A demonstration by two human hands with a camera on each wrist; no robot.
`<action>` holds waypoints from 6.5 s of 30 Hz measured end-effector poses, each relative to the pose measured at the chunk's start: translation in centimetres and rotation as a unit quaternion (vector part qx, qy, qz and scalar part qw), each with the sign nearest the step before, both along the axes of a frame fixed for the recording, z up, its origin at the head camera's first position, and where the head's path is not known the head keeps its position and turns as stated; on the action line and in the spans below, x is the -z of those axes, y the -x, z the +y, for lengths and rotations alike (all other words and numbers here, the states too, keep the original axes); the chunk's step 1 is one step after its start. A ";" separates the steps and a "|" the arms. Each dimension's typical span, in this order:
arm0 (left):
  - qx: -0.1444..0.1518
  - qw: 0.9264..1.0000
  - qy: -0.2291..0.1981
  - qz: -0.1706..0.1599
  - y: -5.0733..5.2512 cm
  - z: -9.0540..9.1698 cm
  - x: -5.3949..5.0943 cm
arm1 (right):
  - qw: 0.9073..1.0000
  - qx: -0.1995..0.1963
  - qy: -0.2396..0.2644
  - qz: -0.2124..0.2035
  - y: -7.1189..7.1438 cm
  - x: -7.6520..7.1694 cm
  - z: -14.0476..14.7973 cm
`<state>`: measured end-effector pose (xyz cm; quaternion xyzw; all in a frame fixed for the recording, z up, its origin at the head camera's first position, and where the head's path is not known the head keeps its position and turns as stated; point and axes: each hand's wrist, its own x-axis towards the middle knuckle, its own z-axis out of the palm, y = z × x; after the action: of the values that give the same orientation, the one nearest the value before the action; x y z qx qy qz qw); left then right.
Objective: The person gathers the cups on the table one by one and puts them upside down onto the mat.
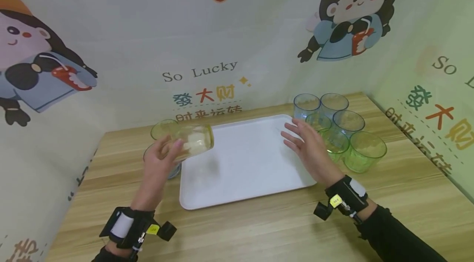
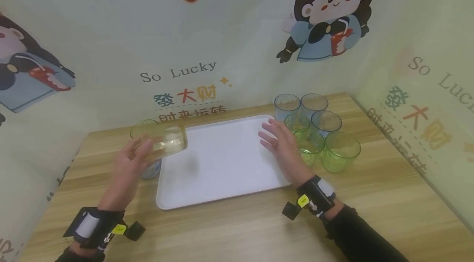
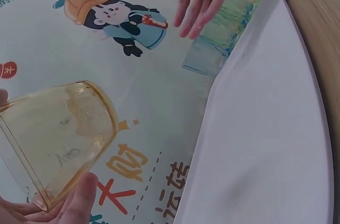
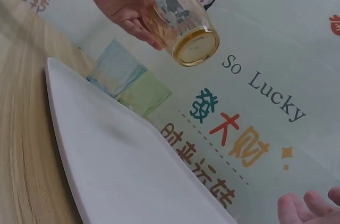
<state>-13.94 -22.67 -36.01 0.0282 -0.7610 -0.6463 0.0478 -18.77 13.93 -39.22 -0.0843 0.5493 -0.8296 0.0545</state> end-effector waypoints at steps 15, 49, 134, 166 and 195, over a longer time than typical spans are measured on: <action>0.049 0.990 -0.132 0.030 1.1 2.2 1.0 | 0.996 0.007 0.077 -0.034 0.0 0.3 -0.9; 0.084 0.975 -0.202 0.027 2.8 6.7 0.6 | 0.984 0.023 0.169 -0.052 0.8 1.7 -3.7; 0.177 0.968 -0.175 -0.039 4.0 13.9 1.2 | 0.980 -0.003 0.197 0.003 -0.2 1.2 -9.1; 0.181 0.973 -0.130 -0.059 3.8 12.6 0.8 | 0.975 0.006 0.223 0.011 -0.1 0.4 -8.1; 0.176 0.982 0.072 0.002 2.8 6.9 0.8 | 0.978 0.086 0.172 0.081 2.2 -0.1 -6.5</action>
<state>-16.74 -15.78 -36.81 -0.1112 -0.7985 -0.5883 -0.0633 -21.00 7.40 -39.11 -0.1118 0.4064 -0.9036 -0.0767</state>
